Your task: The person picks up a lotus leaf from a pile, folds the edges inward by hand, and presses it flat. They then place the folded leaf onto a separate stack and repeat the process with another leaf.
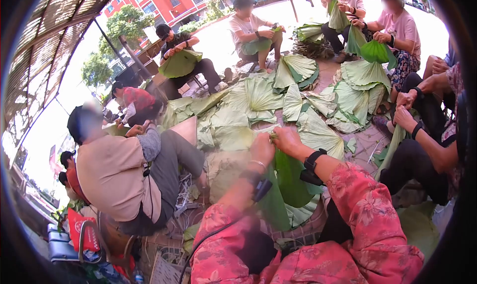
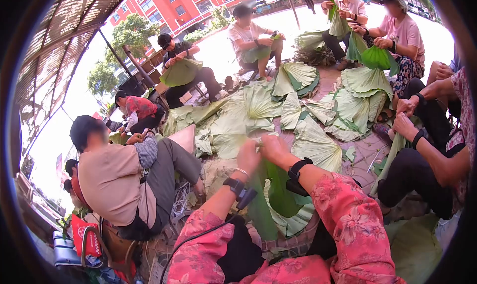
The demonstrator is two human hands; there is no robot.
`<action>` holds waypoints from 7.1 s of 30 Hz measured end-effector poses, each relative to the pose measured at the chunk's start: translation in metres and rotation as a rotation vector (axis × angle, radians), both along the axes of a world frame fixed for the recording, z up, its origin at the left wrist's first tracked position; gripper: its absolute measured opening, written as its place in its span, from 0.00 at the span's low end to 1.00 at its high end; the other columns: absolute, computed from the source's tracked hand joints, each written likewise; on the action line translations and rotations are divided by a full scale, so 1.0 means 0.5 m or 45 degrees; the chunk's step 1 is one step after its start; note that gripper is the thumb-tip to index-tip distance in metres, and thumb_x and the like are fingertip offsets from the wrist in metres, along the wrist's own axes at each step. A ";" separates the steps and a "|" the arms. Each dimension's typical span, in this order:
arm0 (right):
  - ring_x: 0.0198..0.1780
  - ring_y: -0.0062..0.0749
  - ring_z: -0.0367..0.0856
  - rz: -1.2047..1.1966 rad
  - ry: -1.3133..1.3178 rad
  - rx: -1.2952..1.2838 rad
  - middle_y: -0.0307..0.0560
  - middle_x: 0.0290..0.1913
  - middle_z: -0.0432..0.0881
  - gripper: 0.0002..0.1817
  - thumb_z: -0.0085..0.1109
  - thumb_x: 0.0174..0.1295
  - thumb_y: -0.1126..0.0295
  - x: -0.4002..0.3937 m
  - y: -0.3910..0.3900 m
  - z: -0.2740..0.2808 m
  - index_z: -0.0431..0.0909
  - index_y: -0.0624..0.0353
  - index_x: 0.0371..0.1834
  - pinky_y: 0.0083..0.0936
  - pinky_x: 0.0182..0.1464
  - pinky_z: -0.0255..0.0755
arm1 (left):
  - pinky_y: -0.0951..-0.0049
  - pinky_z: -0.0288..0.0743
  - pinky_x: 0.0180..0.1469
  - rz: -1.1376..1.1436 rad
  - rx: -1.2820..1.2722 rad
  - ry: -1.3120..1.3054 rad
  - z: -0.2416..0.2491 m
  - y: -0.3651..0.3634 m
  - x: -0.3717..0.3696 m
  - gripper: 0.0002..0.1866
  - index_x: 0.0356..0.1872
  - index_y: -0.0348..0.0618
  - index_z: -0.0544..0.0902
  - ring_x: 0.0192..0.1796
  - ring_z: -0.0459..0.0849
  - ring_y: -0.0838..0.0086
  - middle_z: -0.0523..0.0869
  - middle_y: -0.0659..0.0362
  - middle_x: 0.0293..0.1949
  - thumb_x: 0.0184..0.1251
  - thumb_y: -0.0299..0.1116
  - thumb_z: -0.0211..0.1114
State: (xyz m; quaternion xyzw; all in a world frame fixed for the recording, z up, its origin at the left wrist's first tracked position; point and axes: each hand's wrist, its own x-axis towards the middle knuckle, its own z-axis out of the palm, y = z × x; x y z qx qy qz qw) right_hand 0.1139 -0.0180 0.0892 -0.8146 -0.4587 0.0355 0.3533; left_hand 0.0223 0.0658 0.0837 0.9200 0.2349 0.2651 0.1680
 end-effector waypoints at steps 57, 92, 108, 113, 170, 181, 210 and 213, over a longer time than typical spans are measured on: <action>0.43 0.48 0.80 0.254 -0.155 -0.788 0.57 0.40 0.80 0.14 0.54 0.47 0.68 0.020 -0.008 -0.078 0.80 0.64 0.34 0.39 0.43 0.73 | 0.55 0.73 0.46 -0.131 -0.349 0.612 -0.136 -0.009 0.019 0.13 0.38 0.38 0.81 0.45 0.79 0.49 0.80 0.40 0.42 0.57 0.28 0.50; 0.28 0.42 0.77 0.740 0.343 -0.128 0.52 0.25 0.79 0.09 0.63 0.46 0.67 0.071 -0.080 0.010 0.81 0.56 0.31 0.30 0.33 0.70 | 0.61 0.71 0.36 -0.546 -0.464 0.189 0.031 -0.014 -0.051 0.11 0.31 0.34 0.80 0.32 0.79 0.51 0.78 0.41 0.26 0.55 0.34 0.56; 0.33 0.48 0.78 0.706 -0.268 -0.363 0.52 0.28 0.80 0.11 0.60 0.48 0.61 0.052 -0.087 -0.028 0.80 0.51 0.34 0.38 0.36 0.71 | 0.58 0.72 0.38 -0.479 -0.002 0.424 -0.016 -0.040 -0.037 0.09 0.27 0.37 0.80 0.33 0.80 0.50 0.81 0.46 0.28 0.49 0.33 0.59; 0.34 0.49 0.79 0.701 -0.474 -0.632 0.53 0.28 0.80 0.11 0.57 0.46 0.61 0.019 -0.098 -0.037 0.80 0.56 0.28 0.40 0.36 0.72 | 0.57 0.72 0.34 -0.574 0.322 0.731 -0.028 -0.066 -0.047 0.05 0.20 0.41 0.80 0.30 0.81 0.53 0.82 0.48 0.25 0.44 0.28 0.57; 0.29 0.26 0.73 -0.280 0.007 0.644 0.46 0.28 0.78 0.13 0.53 0.56 0.65 0.131 -0.258 0.168 0.73 0.63 0.39 0.24 0.35 0.67 | 0.82 0.74 0.38 -0.759 -0.923 -0.466 0.112 -0.034 -0.006 0.22 0.52 0.32 0.73 0.34 0.78 0.82 0.82 0.61 0.34 0.55 0.27 0.64; 0.37 0.19 0.70 -0.274 0.456 -0.169 0.40 0.34 0.76 0.11 0.52 0.55 0.73 -0.037 -0.723 0.058 0.72 0.67 0.40 0.19 0.42 0.66 | 0.82 0.73 0.37 -0.678 -0.749 -0.263 0.050 0.040 -0.041 0.22 0.50 0.30 0.75 0.31 0.77 0.83 0.82 0.60 0.29 0.51 0.27 0.63; 0.47 0.42 0.78 -1.611 -0.234 -0.558 0.58 0.47 0.77 0.19 0.50 0.51 0.79 -0.170 -1.602 -0.281 0.72 0.66 0.49 0.29 0.49 0.71 | 0.63 0.75 0.48 0.134 -0.687 0.905 -0.444 -0.076 -0.163 0.25 0.41 0.36 0.77 0.48 0.80 0.55 0.81 0.45 0.43 0.43 0.41 0.71; 0.43 0.35 0.77 -1.441 -0.080 -0.228 0.52 0.44 0.78 0.18 0.50 0.53 0.79 -0.135 -1.459 -0.259 0.72 0.66 0.49 0.25 0.46 0.70 | 0.60 0.74 0.48 0.363 -0.545 0.817 -0.524 -0.212 -0.224 0.30 0.46 0.42 0.70 0.50 0.77 0.54 0.78 0.50 0.45 0.44 0.46 0.72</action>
